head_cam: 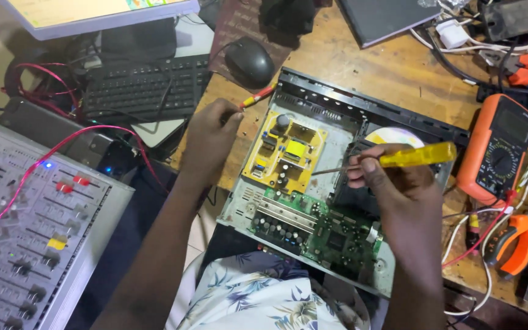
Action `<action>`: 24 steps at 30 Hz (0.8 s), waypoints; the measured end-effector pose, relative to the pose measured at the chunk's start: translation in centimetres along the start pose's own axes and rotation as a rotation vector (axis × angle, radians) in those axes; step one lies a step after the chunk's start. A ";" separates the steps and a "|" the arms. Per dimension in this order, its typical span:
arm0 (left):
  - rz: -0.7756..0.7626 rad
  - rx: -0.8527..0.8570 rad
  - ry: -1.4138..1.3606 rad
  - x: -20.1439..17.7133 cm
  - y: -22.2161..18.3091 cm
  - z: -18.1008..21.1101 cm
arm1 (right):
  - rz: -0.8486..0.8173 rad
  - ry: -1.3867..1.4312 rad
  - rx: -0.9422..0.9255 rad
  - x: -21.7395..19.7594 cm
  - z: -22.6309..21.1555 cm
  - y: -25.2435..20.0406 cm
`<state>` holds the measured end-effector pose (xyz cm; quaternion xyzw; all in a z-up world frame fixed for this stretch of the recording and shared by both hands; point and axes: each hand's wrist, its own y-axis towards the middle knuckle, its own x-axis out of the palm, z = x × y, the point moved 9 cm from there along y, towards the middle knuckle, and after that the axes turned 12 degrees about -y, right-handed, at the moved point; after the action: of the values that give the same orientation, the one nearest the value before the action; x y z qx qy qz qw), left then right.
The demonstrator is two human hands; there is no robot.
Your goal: Removing a power supply circuit board from an electronic device using a screwdriver.
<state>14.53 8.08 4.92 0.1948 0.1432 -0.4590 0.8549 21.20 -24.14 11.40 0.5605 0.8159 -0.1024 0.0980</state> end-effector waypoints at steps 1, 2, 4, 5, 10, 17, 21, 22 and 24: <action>-0.007 0.000 -0.003 -0.1 -0.6 1.4 | 0.006 -0.001 0.005 0.2 -0.2 -0.3; -0.017 -0.098 -0.143 -0.1 -1.5 1.8 | 0.017 0.033 0.001 0.3 -0.4 -0.7; -0.025 -0.208 -0.279 0.0 -3.4 2.9 | 0.019 0.066 0.007 0.8 -0.4 -1.2; -0.169 -0.270 -0.369 1.5 -4.5 3.5 | 0.004 0.064 -0.068 1.1 -1.1 -1.3; -0.417 -0.441 -0.749 5.4 -7.8 4.9 | -0.025 0.034 -0.132 2.1 -2.2 -1.6; -0.451 -0.538 -0.908 6.2 -8.6 3.9 | -0.033 0.085 -0.112 2.4 -1.7 -1.5; -0.484 -0.507 -0.963 6.5 -8.5 4.6 | -0.037 0.181 -0.148 2.0 -0.8 -1.3; -0.488 -0.507 -0.965 6.6 -8.4 4.8 | -0.033 0.179 -0.148 1.9 -0.9 -1.4; -0.473 -0.591 -0.902 6.9 -8.6 4.3 | -0.016 0.135 -0.153 1.6 -1.2 -1.5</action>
<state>11.29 -3.21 4.06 -0.3035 -0.0729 -0.6155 0.7237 19.21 -22.88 12.16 0.5506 0.8305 -0.0024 0.0842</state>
